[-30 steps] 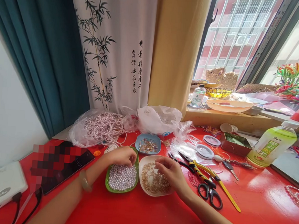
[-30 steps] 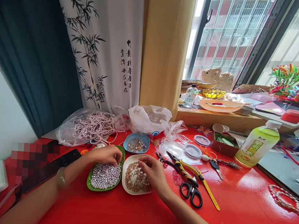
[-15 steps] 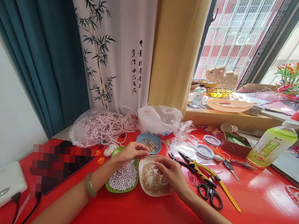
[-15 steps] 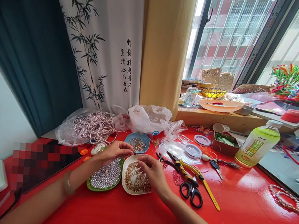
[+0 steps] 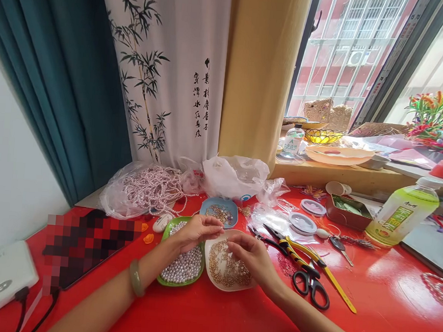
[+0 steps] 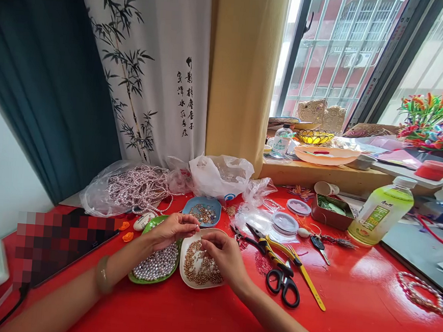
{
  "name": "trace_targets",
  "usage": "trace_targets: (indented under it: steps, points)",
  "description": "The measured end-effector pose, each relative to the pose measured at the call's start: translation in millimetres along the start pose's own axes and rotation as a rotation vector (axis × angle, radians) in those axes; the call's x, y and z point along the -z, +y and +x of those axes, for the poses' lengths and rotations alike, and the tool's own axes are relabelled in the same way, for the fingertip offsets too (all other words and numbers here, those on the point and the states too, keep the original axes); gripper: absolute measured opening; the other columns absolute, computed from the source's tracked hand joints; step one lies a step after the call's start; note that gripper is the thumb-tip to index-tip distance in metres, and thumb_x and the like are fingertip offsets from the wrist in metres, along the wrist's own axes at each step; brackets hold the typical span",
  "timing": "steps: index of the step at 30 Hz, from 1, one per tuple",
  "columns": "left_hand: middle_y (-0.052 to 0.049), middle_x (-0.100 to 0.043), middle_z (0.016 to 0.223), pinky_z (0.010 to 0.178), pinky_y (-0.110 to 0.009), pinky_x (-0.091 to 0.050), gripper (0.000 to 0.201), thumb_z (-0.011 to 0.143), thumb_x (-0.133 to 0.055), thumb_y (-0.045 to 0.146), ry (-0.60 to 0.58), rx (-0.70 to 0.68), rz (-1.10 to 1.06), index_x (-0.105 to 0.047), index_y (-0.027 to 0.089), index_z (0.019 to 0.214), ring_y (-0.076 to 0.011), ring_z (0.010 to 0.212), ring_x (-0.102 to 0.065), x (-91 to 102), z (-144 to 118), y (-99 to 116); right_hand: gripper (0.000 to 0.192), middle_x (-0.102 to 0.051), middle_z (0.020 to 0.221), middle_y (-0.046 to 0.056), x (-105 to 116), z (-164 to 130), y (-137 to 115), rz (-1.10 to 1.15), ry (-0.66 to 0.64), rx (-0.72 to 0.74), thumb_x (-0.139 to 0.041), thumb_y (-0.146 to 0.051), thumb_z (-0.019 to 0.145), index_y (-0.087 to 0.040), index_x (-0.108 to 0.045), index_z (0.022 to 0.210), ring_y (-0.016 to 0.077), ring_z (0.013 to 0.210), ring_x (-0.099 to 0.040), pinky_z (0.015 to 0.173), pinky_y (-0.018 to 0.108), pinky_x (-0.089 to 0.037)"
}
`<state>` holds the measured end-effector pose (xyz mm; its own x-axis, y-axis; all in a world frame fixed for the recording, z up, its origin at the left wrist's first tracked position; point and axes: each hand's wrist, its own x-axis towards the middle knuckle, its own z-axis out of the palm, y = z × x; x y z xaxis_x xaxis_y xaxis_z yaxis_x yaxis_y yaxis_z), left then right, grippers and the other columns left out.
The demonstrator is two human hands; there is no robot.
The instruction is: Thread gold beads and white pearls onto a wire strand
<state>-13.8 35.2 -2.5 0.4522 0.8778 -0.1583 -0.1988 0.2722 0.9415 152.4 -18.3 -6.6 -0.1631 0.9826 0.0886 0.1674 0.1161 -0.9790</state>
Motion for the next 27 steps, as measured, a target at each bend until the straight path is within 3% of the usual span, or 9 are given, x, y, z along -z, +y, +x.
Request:
trace_targets:
  steps: [12, 23, 27]
  points:
    - [-0.004, -0.063, 0.067, 0.064, -0.021, -0.043, 0.025, 0.047, -0.075, 0.019, 0.026, -0.018, 0.021, -0.063, 0.011, 0.068, -0.0096, 0.063, -0.057, -2.3, 1.7, -3.1, 0.015, -0.056, 0.058, -0.001, -0.4, -0.9, -0.5, 0.0, -0.034, -0.005, -0.053, -0.029, 0.067, -0.015, -0.058, 0.068, 0.01, 0.052, -0.05, 0.052, 0.022, -0.039]
    - [-0.001, -0.06, 0.065, 0.063, -0.023, -0.042, 0.029, 0.049, -0.073, 0.022, -0.031, -0.032, 0.172, -0.061, 0.013, 0.073, -0.0095, 0.062, -0.054, -5.3, -1.8, -1.9, 0.017, -0.057, 0.058, -0.001, -0.6, -0.3, -0.1, -0.035, -0.025, 0.035, -0.054, -0.031, 0.067, -0.015, -0.06, 0.069, 0.0098, 0.051, -0.049, 0.05, 0.022, -0.039]
    - [0.0, -0.057, 0.062, 0.058, -0.021, -0.04, 0.022, 0.053, -0.071, 0.025, -0.109, -0.073, 0.263, -0.061, 0.011, 0.067, -0.0077, 0.057, -0.05, -6.2, -3.5, -1.8, 0.019, -0.058, 0.059, 0.0, 0.0, 0.0, 0.1, -0.047, -0.032, 0.048, -0.054, -0.033, 0.067, -0.015, -0.06, 0.07, 0.0103, 0.052, -0.05, 0.051, 0.022, -0.04]
